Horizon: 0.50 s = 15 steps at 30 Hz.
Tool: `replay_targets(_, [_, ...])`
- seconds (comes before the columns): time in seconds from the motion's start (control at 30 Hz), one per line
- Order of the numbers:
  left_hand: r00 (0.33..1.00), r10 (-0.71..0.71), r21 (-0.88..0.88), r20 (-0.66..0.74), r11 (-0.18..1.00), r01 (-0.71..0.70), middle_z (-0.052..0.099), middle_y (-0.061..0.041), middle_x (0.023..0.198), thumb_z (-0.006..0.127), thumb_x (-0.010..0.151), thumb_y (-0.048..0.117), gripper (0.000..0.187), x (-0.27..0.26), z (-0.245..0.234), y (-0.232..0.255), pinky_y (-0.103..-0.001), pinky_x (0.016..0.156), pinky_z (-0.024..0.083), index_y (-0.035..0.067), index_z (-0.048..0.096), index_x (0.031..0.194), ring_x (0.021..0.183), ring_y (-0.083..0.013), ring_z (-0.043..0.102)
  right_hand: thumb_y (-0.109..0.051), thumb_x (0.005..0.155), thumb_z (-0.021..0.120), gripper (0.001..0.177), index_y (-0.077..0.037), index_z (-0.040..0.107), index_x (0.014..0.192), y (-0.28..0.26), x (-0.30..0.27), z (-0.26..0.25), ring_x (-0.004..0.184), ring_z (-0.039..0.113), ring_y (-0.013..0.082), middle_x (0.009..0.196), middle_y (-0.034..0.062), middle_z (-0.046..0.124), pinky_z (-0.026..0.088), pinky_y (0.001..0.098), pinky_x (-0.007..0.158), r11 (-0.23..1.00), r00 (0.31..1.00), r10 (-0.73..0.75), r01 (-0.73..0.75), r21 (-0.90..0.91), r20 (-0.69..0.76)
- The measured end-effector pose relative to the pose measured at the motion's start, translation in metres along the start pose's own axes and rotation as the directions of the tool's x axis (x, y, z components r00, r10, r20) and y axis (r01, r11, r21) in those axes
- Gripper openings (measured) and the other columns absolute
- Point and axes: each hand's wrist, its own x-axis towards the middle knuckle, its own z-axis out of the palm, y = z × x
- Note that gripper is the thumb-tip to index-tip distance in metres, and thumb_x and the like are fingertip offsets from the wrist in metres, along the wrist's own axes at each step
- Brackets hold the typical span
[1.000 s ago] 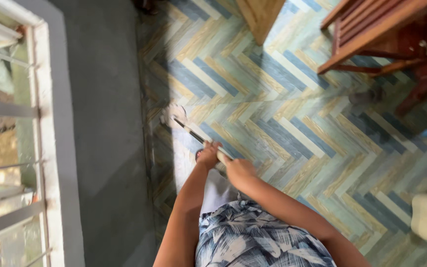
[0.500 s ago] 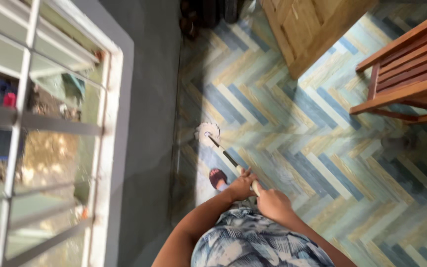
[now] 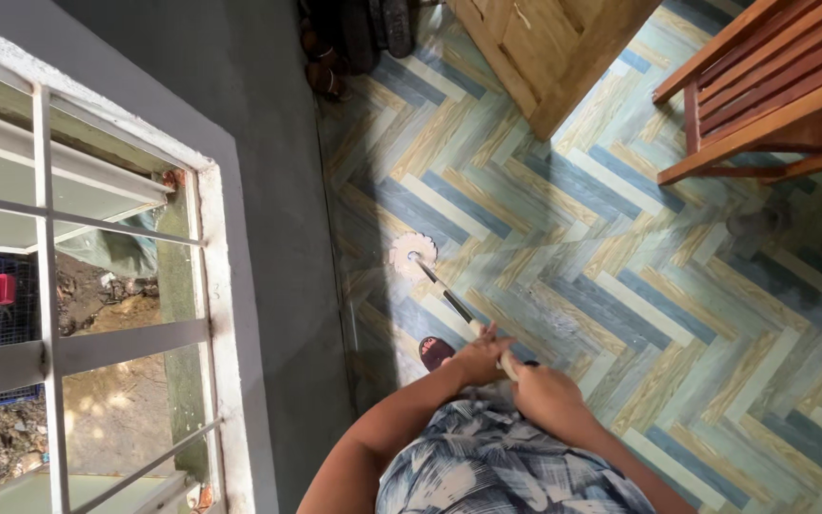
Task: The person mops a chevron-patterned floor using a mop, moving through a doorway and around wooden furniture.
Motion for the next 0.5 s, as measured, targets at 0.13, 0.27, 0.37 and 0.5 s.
replay_targets(0.13, [0.961,-0.19,-0.165,-0.201,0.974,0.158,0.006,-0.04,0.165,0.071,0.087,0.027,0.09,0.002,-0.036,-0.04,-0.045,0.124,0.024,0.004,0.028,0.162,0.152,-0.0495,0.019,-0.02,0.091,0.055,0.053,-0.026,0.052,0.143,-0.025,0.056,0.01,0.09,0.071,0.0478,0.101,0.0257,0.072,0.056,0.0585,0.081,0.995,0.953,-0.091,0.099,0.013,-0.288])
replay_targets(0.27, [0.906,-0.273,0.027,-0.323,0.954,0.297,0.032,-0.026,0.161,0.083,0.053,0.02,0.103,-0.012,-0.072,-0.086,-0.04,0.114,0.035,0.009,0.046,0.149,0.143,-0.0409,0.039,-0.03,0.095,0.058,0.058,-0.022,0.043,0.151,-0.055,0.136,0.024,0.086,0.07,0.0482,0.091,0.0278,0.072,0.055,0.0582,0.078,0.995,0.975,-0.071,0.084,0.052,-0.208])
replay_targets(0.37, [0.888,-0.447,0.074,-0.112,0.887,0.456,0.07,-0.022,0.131,0.068,0.083,0.024,0.054,-0.019,-0.068,-0.068,-0.041,0.106,0.054,0.004,0.063,0.133,0.123,-0.0334,0.068,-0.025,0.087,0.065,0.056,-0.018,0.053,0.141,-0.044,0.123,0.028,0.095,0.071,0.0429,0.1,0.0218,0.073,0.056,0.0536,0.083,0.985,0.973,-0.172,0.168,-0.038,-0.157])
replay_targets(0.5, [0.977,-0.213,0.412,0.003,0.89,0.192,0.077,-0.01,0.117,0.063,0.092,0.042,0.039,-0.023,-0.038,0.003,-0.038,0.096,0.057,0.014,0.076,0.115,0.112,-0.0256,0.073,-0.02,0.088,0.064,0.045,-0.022,0.062,0.132,-0.005,0.041,-0.008,0.099,0.073,0.0365,0.109,0.0145,0.073,0.058,0.0497,0.086,0.984,0.989,-0.129,0.137,-0.117,0.069])
